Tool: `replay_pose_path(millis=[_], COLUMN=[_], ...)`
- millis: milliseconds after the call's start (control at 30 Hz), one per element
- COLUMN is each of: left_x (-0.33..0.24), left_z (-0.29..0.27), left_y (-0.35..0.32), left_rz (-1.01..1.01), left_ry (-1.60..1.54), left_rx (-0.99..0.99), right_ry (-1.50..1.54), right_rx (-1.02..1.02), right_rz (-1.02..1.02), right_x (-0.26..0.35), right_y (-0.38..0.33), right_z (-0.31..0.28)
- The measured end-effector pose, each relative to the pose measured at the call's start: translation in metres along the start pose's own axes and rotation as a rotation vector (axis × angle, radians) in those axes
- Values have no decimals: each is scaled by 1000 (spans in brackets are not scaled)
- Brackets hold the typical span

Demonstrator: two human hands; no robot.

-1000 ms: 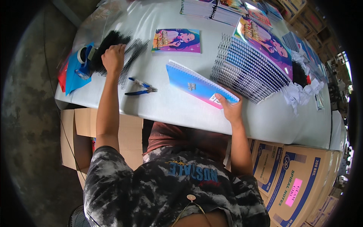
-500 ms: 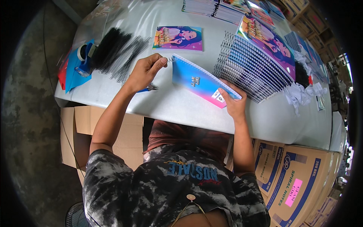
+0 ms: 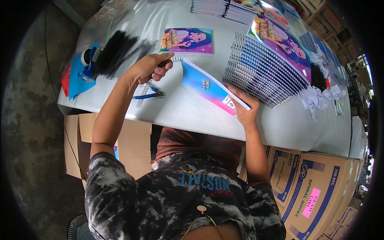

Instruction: The person inserts spiral bindings into notebooks, aligns the covers, and uses pliers to crimp the binding ends. They repeat this process for multiple notebooks, stacking the finished items on the table.

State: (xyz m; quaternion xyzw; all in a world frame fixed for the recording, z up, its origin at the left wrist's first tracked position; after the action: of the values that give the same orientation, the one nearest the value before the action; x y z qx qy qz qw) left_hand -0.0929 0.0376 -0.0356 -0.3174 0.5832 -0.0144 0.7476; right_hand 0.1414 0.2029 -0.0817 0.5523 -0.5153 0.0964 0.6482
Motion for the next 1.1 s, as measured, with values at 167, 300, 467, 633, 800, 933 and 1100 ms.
replay_pose_path(millis=[167,300,467,633,800,933,1100], left_x=[-25,-33,-41,-38,-36,-44,-26], left_z=[7,27,50,60,62,66,62], left_y=[-12,-26,-39,-42,-50,-45,-49], left_rz=[422,879,847,971,1076,784,1090], left_ry=[522,1081,1507,1655,1767,1746,1681], left_rx=[-227,-254,-406,-460,-424,-437,-691], right_ry=[69,101,25,-80,-97,-113,-121], right_rx=[2,-31,-36,14,-7,-29,-29], right_rz=[42,256,219,96,57,-42,-44], right_x=[-1,-6,2,13,12,15,18], right_y=[0,-8,-11,-8,-14,-15,-18], right_z=[-3,-4,2,6,8,10,14])
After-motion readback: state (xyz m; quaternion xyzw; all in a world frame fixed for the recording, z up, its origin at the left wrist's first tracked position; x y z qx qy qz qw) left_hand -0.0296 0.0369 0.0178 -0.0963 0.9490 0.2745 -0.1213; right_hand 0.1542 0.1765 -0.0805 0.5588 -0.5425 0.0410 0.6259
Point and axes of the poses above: each hand's wrist, its own y-axis towards the middle knuckle, its own z-axis out of the palm, x = y × z, the point moved 4 cm from there along y, towards the middle knuckle, and after that the axes turned 1 degree about -z, right-handed, at the moved point
